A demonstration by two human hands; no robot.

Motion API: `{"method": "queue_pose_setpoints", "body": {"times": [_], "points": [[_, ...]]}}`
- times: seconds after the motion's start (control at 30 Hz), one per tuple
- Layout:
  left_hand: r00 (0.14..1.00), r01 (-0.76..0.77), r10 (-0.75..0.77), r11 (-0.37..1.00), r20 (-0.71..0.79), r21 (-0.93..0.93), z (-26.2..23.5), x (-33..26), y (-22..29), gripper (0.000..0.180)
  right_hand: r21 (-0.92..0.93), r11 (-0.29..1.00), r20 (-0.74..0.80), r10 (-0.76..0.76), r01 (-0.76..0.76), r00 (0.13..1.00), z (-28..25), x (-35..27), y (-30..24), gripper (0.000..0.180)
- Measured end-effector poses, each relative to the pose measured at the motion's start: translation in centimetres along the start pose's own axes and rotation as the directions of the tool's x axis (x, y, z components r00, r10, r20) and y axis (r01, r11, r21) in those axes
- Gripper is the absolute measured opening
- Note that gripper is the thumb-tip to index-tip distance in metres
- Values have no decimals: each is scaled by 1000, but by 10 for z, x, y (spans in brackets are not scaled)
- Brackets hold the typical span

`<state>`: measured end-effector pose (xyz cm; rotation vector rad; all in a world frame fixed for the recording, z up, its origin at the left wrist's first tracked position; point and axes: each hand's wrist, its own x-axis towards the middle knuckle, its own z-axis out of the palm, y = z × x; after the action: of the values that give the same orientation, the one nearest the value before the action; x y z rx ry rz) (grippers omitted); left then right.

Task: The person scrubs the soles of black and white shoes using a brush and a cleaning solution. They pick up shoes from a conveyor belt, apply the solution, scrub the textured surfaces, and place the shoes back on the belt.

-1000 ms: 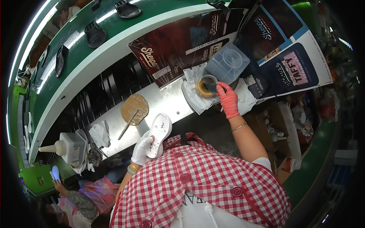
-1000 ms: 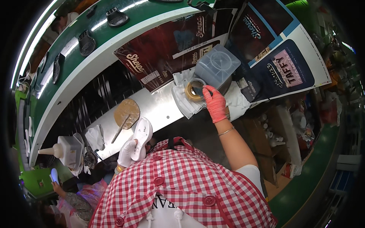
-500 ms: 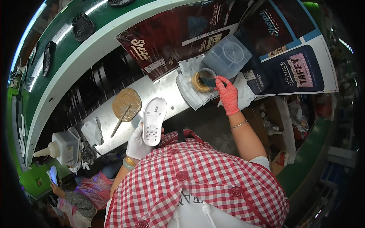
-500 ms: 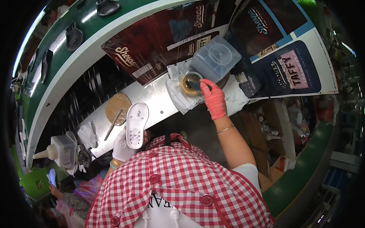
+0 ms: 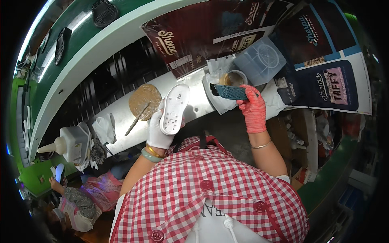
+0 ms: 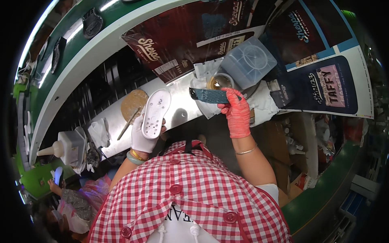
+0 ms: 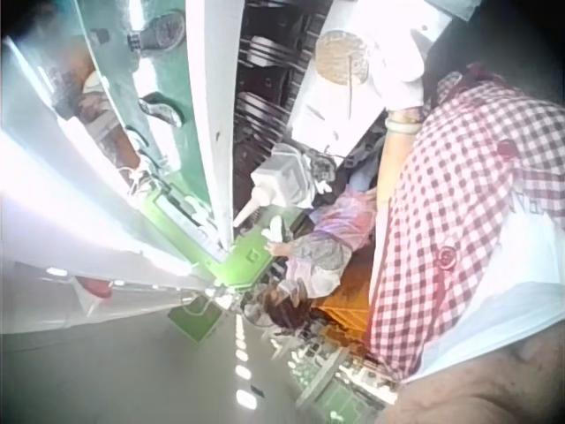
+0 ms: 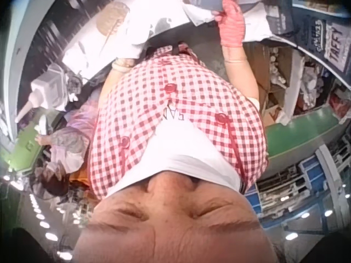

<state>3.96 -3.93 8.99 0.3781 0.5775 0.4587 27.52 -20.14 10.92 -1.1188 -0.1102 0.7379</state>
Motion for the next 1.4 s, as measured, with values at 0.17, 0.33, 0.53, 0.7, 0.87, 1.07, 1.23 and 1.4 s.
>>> {"method": "queue_pose_setpoints", "body": {"times": [0.17,0.33,0.53,0.7,0.87,1.07,1.23,1.4], "points": [[998,7,-2,998,69,-70,21,-3,5,52,-94,994,172,-33,50,985,79,-46,-25,21],[988,-51,56,998,145,-39,48,-14,4,52,-139,988,149,-46,67,988,101,-55,-24,22],[995,-55,58,997,81,-47,54,-17,-1,49,-208,977,167,-4,39,986,103,-60,-31,21],[998,-55,55,995,-4,-89,71,-17,0,49,-240,970,184,14,31,983,105,-68,-35,20],[997,-74,76,991,11,-111,63,-8,-6,47,-302,950,234,-5,77,972,103,-77,-35,20],[861,-442,424,354,279,824,52,-10,-5,46,-351,923,339,-29,155,940,101,-78,-41,16],[885,-434,293,238,362,869,69,-20,11,35,-410,902,475,86,133,876,96,-68,-53,16],[993,-114,55,698,106,707,82,-27,19,27,-542,840,507,326,1,798,105,-50,-73,24]]}}
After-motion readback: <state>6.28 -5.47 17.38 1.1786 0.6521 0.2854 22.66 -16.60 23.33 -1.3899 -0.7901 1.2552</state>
